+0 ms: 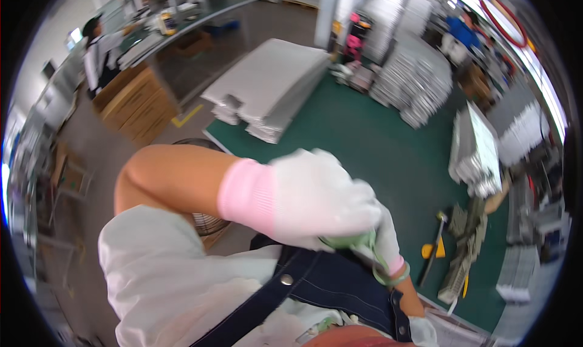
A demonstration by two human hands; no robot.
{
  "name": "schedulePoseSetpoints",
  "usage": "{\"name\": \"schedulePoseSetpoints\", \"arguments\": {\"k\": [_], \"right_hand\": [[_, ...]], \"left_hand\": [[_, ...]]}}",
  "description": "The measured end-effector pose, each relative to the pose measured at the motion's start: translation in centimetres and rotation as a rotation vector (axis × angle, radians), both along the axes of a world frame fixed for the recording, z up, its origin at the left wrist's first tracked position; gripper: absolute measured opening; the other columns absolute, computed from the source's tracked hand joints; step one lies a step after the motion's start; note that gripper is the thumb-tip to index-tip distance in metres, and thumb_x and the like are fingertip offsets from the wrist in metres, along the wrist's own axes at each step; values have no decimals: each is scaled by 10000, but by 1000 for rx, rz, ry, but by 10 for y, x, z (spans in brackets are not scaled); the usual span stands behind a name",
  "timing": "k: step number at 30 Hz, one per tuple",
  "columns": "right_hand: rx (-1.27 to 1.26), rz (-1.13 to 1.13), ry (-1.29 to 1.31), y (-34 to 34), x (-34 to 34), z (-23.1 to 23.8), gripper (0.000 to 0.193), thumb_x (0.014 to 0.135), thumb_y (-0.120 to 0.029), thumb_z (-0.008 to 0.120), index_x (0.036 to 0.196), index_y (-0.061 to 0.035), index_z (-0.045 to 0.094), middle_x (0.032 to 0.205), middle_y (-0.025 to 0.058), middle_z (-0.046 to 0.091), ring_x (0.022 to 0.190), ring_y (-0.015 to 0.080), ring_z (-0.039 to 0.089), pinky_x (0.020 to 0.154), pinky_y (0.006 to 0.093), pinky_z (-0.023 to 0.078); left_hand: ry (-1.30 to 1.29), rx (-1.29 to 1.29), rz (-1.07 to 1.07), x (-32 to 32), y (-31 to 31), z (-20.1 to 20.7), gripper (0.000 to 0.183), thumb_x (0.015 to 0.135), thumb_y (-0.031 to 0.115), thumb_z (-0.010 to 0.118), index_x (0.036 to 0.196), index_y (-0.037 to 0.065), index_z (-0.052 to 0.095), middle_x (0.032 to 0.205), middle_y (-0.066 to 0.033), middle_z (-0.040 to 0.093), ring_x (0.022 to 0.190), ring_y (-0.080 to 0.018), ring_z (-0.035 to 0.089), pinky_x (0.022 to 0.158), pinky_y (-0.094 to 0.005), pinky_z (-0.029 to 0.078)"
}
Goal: The person assembles metal frames by placing a mesh sheet on a green workbench, positioning a plastic insert, and fitting metal frame pieces around the mesh. They use a hammer to secure the frame and a handheld device to process the edges. The person repeats this process for multiple units, stacking completed frames on the table.
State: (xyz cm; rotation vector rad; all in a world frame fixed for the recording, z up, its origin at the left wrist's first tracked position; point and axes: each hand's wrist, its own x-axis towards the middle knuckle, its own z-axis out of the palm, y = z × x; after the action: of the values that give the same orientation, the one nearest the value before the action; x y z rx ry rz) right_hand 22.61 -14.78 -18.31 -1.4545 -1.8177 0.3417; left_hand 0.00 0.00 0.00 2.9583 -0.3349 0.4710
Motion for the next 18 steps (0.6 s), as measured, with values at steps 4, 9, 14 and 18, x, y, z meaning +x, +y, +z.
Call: {"name": "schedulePoseSetpoints", "arguments": {"k": [4,9,14,18], "right_hand": [[-89,-347,-236,-43,30,-20,806,727,-278,783,1364,38,404,1270,261,508,1189,426,498,1020,477,400],[-110,-486,-371,-60,31,-46,570,685,-223,766,1150,24,547,1134,211,580,1061,400,551,918,473,441],[-151,-442,-319,-48,37,-38,327,680,-202,729,913,-7,607,863,148,592,829,332,570,740,428,452],[-177,-355,-321,-45,53,-49,381,637,-233,749,908,-6,608,847,159,626,764,353,596,661,450,464]], "left_hand": [[-135,110,168,20,31,13,575,607,224,817,1101,81,559,944,-88,615,663,-267,613,554,-377,469],[-401,311,350,79,122,20,637,643,223,826,1184,61,532,1058,-149,626,876,-352,647,753,-401,526],[-464,308,521,163,219,23,521,757,307,766,1153,49,548,1049,-173,626,917,-360,645,795,-411,524],[-359,173,761,225,282,24,541,739,298,753,1197,102,543,1137,-185,602,958,-352,658,822,-442,528]]}}
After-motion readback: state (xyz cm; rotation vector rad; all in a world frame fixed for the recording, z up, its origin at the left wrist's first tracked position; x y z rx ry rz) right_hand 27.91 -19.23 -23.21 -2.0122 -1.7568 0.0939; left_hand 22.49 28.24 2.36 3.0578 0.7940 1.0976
